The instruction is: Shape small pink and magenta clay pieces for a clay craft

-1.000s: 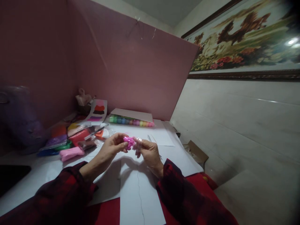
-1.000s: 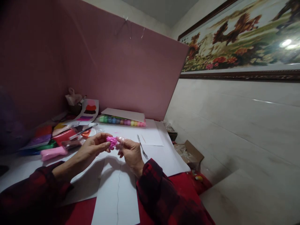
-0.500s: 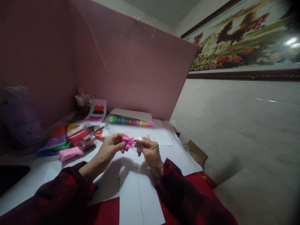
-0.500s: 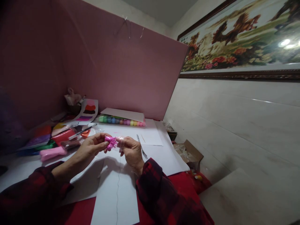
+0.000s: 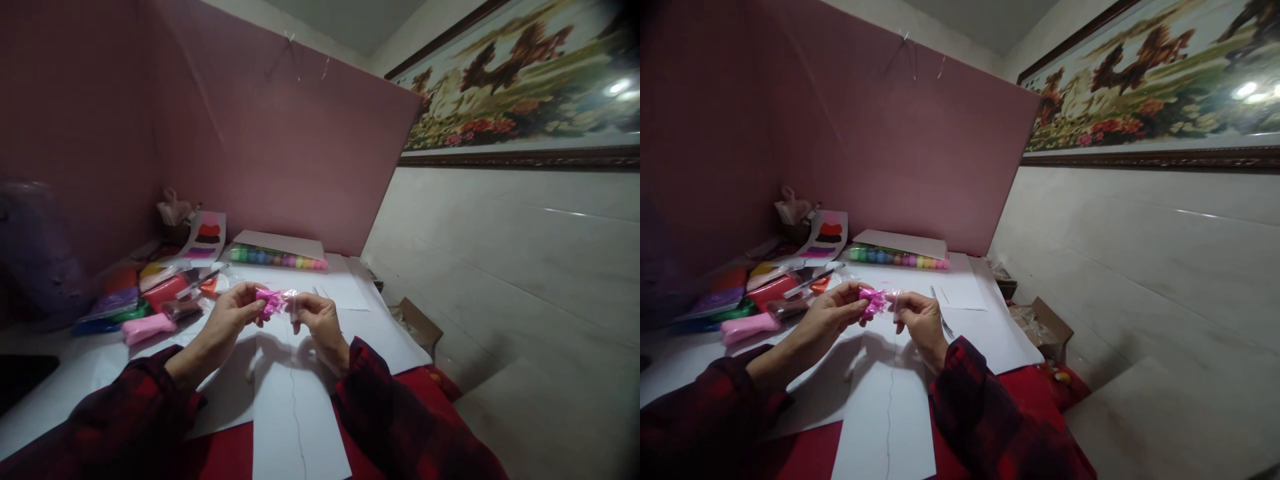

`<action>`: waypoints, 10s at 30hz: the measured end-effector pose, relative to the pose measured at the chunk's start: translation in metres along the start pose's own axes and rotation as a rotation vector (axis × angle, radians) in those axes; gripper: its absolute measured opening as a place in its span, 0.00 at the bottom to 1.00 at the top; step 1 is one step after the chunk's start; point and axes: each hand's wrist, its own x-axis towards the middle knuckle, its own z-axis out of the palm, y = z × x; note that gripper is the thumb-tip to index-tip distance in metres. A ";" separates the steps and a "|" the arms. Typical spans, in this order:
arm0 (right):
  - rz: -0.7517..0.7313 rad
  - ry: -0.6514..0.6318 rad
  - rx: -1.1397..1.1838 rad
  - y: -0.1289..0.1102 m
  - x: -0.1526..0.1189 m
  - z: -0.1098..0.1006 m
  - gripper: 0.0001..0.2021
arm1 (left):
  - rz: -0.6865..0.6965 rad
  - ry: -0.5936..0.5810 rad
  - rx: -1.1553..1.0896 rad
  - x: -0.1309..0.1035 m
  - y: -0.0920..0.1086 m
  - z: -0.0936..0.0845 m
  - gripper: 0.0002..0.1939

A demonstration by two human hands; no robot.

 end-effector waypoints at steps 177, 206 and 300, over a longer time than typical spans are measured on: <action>0.105 -0.016 0.109 -0.005 -0.002 0.005 0.08 | 0.299 0.051 0.561 -0.015 -0.001 0.014 0.06; 0.416 -0.397 0.394 -0.007 -0.007 -0.002 0.14 | -0.096 -0.259 0.038 -0.010 0.013 0.007 0.10; -0.059 -0.193 -0.132 -0.006 -0.003 -0.004 0.10 | -0.136 -0.221 0.121 -0.008 0.004 0.007 0.16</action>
